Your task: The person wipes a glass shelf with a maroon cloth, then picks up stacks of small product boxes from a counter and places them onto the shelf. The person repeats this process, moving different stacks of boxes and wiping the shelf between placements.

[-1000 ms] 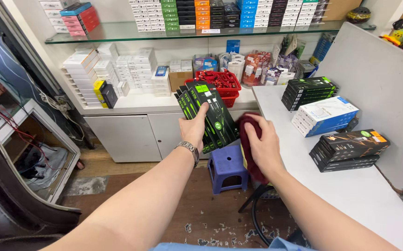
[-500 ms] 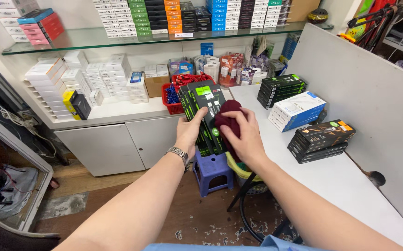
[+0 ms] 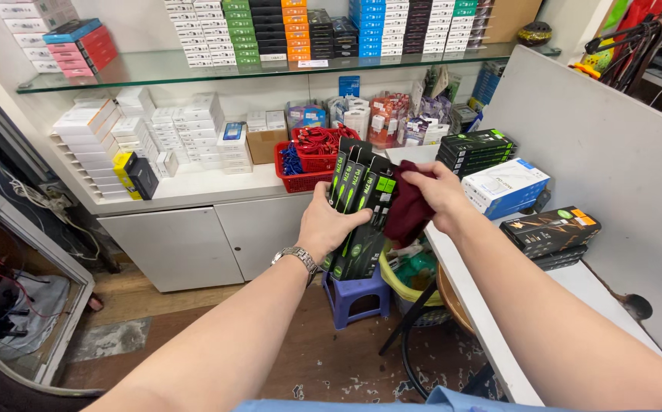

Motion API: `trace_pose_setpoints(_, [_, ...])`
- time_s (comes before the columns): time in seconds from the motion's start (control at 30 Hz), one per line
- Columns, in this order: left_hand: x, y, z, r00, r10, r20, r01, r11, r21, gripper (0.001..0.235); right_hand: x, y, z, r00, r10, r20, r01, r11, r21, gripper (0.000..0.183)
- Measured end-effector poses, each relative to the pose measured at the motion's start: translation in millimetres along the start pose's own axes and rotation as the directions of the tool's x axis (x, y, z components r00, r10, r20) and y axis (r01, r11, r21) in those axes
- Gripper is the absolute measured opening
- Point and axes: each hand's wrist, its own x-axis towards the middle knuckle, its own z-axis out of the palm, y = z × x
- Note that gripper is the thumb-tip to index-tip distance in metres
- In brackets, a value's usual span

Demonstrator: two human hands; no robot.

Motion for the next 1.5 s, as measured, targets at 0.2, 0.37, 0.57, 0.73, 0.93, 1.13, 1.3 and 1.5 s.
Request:
trace_pose_setpoints(0.2, [-3, 6, 18, 0.999, 0.033, -0.019, -0.032, 0.998, 0.049, 0.083, 8, 13, -20, 0.994, -0.106, 0.000, 0.106, 0.991, -0.079, 0.023])
trace_pose_setpoints(0.37, [-8, 7, 33, 0.945, -0.166, 0.281, 0.259, 0.906, -0.334, 0.079, -9, 13, -50, 0.964, 0.102, -0.244, -0.109, 0.994, -0.015, 0.018])
trace_pose_setpoints(0.57, [-25, 13, 90, 0.659, -0.126, 0.741, 0.663, 0.564, -0.493, 0.062, -70, 30, -120, 0.932, 0.028, -0.362, -0.149, 0.938, -0.312, 0.025])
trace_pose_setpoints(0.73, [-48, 28, 145, 0.566, -0.118, 0.816, 0.744, 0.500, -0.444, 0.058, -124, 37, -181, 0.848, -0.054, -0.527, -0.293, 0.781, -0.552, 0.031])
trace_pose_setpoints(0.93, [-66, 45, 181, 0.555, -0.136, 0.821, 0.776, 0.441, -0.452, 0.058, -144, 29, -211, 0.815, 0.325, -0.480, -0.543, 0.717, -0.437, 0.059])
trace_pose_setpoints(1.13, [-61, 50, 180, 0.614, -0.244, 0.751, 0.759, 0.443, -0.477, 0.060, -143, 14, -167, 0.895, 0.440, -0.067, -0.445, 0.880, -0.167, 0.059])
trace_pose_setpoints(1.3, [-49, 35, 164, 0.651, -0.148, 0.744, 0.716, 0.444, -0.538, 0.066, -137, 2, -155, 0.921, 0.390, -0.005, -0.390, 0.921, -0.006, 0.043])
trace_pose_setpoints(1.5, [-49, 18, 133, 0.794, -0.301, 0.528, 0.605, 0.478, -0.638, 0.072, -123, -11, -172, 0.949, 0.313, -0.028, -0.280, 0.883, 0.378, 0.035])
